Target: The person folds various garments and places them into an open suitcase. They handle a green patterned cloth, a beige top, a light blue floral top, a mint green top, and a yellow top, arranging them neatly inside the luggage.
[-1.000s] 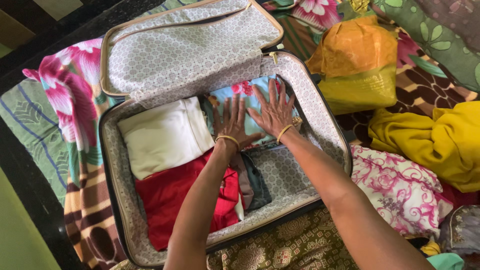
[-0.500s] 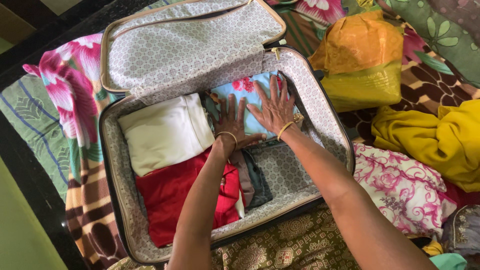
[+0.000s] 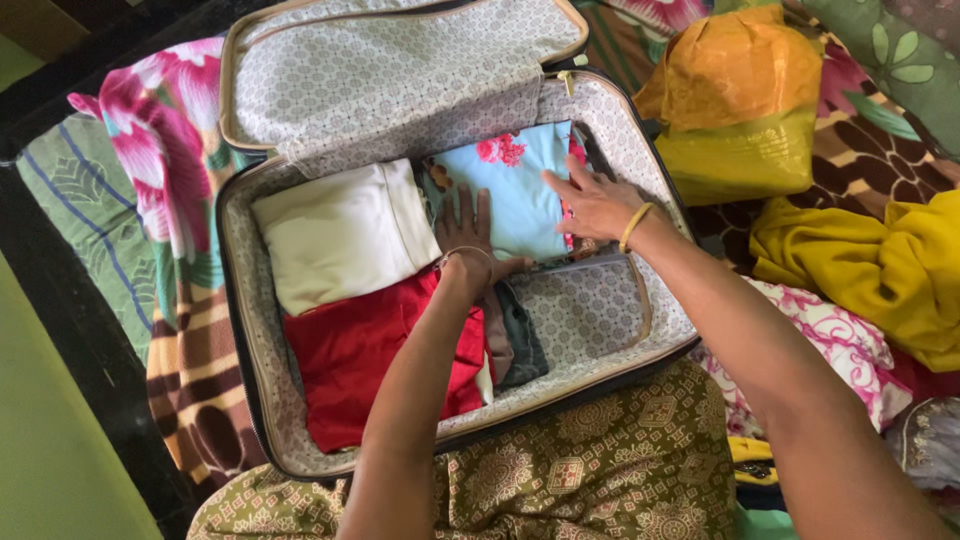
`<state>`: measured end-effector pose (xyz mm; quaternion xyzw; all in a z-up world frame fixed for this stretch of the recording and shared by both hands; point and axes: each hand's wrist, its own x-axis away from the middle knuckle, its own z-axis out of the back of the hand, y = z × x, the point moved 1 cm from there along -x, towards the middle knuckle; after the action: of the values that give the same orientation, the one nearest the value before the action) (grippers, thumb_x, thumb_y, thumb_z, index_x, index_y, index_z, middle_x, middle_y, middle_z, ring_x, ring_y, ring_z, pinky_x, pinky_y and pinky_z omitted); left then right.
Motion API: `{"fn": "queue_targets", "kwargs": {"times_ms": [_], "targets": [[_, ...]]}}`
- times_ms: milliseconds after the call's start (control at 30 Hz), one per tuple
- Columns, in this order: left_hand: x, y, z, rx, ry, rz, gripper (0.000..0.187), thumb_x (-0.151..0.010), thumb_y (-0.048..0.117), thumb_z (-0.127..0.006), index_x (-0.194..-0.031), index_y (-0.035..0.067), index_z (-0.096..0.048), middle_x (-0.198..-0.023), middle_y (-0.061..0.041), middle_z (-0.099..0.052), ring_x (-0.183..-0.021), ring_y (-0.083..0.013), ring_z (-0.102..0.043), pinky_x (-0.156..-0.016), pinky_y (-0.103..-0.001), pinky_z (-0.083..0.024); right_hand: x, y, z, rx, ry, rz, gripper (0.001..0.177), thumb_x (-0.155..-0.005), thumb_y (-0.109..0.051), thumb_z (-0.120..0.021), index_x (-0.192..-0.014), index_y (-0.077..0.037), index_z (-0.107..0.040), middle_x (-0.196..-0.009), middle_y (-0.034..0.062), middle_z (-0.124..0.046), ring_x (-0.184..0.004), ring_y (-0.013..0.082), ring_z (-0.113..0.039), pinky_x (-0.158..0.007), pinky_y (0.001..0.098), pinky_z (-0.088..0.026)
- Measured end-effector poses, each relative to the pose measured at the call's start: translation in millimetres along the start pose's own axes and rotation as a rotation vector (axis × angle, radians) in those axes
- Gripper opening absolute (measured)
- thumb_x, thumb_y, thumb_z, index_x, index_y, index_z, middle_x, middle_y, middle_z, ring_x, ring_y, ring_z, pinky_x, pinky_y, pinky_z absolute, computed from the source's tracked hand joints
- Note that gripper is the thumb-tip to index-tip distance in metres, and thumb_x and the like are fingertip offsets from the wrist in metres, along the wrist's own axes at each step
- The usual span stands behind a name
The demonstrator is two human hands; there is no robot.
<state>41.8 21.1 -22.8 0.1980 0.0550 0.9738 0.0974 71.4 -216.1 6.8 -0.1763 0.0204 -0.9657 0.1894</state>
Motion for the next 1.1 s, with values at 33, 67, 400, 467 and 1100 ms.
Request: {"fn": "queue_targets", "kwargs": {"times_ms": [33,67,400,467,1100], "targets": [[2,3,-1,-0.015,-0.022,0.020,0.145,-0.066,0.091,-0.064,-0.163,0.016,0.014,-0.171,-0.017,0.015,-0.157,-0.0435,0.007,-0.126,-0.055,-0.003,5,3,-5,-0.011,-0.025,-0.014,0.091,-0.089,-0.049,-0.063,-0.165,-0.031,-0.016,-0.171,0.0188,-0.018,-0.142,0.0439,-0.043,-0.114,0.0544,-0.043],[3,4,-2,-0.011,-0.023,0.024,0.144,-0.067,0.090,-0.063,-0.163,0.016,0.014,-0.171,-0.017,0.015,-0.157,-0.0443,0.006,-0.125,-0.055,-0.004,7,7,-11,-0.021,-0.051,-0.028,0.091,-0.090,-0.040,-0.065,-0.166,-0.031,-0.016,-0.172,0.0183,-0.020,-0.139,0.0426,-0.049,-0.115,0.0489,-0.046],[-4,4,-1,0.041,-0.005,0.008,0.141,-0.067,0.090,-0.062,-0.164,0.018,0.010,-0.172,-0.016,0.011,-0.156,-0.0441,0.001,-0.125,-0.054,-0.005,-36,42,-89,0.123,0.193,0.201,0.069,-0.088,-0.021,-0.064,-0.144,-0.020,-0.024,-0.164,0.0346,-0.011,-0.146,0.0564,-0.031,-0.118,0.0502,-0.036],[-5,3,1,0.042,0.015,0.004,0.141,-0.066,0.090,-0.062,-0.164,0.018,0.010,-0.172,-0.016,0.010,-0.156,-0.0435,0.001,-0.125,-0.053,-0.004,-40,48,-92,0.599,0.277,0.409,0.025,-0.087,-0.031,-0.066,-0.101,-0.020,-0.048,-0.174,0.0223,-0.011,-0.150,0.0580,-0.030,-0.122,0.0480,-0.035],[16,66,-33,-0.453,0.416,-0.249,0.081,-0.097,0.024,-0.057,-0.163,0.041,-0.014,-0.171,-0.015,-0.001,-0.150,-0.0563,-0.003,-0.106,-0.083,-0.021,12,2,-32,-0.233,0.324,0.017,0.089,-0.088,-0.014,-0.065,-0.162,-0.028,-0.019,-0.164,0.0270,-0.025,-0.134,0.0505,-0.048,-0.107,0.0545,-0.047]]}}
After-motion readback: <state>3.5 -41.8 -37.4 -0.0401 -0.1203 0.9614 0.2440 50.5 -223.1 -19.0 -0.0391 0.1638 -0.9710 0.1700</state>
